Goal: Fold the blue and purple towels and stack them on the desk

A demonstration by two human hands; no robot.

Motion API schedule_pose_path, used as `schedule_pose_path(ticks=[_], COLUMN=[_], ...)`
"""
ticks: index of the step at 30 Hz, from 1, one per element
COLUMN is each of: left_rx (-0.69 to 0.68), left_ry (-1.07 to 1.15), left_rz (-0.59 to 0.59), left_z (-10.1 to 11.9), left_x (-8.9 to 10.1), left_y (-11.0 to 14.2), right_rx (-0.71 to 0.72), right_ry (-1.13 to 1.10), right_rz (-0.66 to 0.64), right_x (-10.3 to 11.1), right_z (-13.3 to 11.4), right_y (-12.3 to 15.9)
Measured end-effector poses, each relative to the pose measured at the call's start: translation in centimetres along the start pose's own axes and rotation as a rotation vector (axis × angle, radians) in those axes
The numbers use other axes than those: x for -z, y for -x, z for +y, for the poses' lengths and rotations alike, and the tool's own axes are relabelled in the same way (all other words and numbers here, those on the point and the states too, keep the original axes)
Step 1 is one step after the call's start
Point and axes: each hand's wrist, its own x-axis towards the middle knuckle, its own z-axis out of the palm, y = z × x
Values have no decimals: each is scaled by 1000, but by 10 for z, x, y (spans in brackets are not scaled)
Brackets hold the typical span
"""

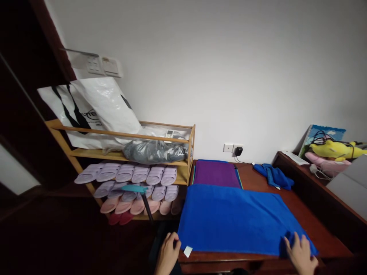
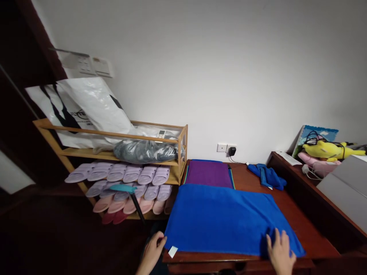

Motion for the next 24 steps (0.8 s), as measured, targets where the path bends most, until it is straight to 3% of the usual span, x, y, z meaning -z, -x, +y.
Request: schedule_pose_path(ticks=[3,6,9,13,19,24], left_rx=[148,196,229,337,427,450], left_ry=[166,260,453,810,762,680], left_rz=[-38,-80,-100,-187,-153,-141], left_z=[-4,-7,-7,-7,-11,-3], left_x=[-4,-3,4,14,13,1], left_y=[-5,-6,-2,6,11,7], right_rx=[214,381,419,433,443,551], right_ry=[34,32,49,88,135,111], right_rz=[-106,-235,-242,-257,-185,-161], right_x=[-15,-28,-33,-30,-15,-5], right_z=[-41,-64,-61,-43,-37,-74], right_y=[34,67,80,75,72,79])
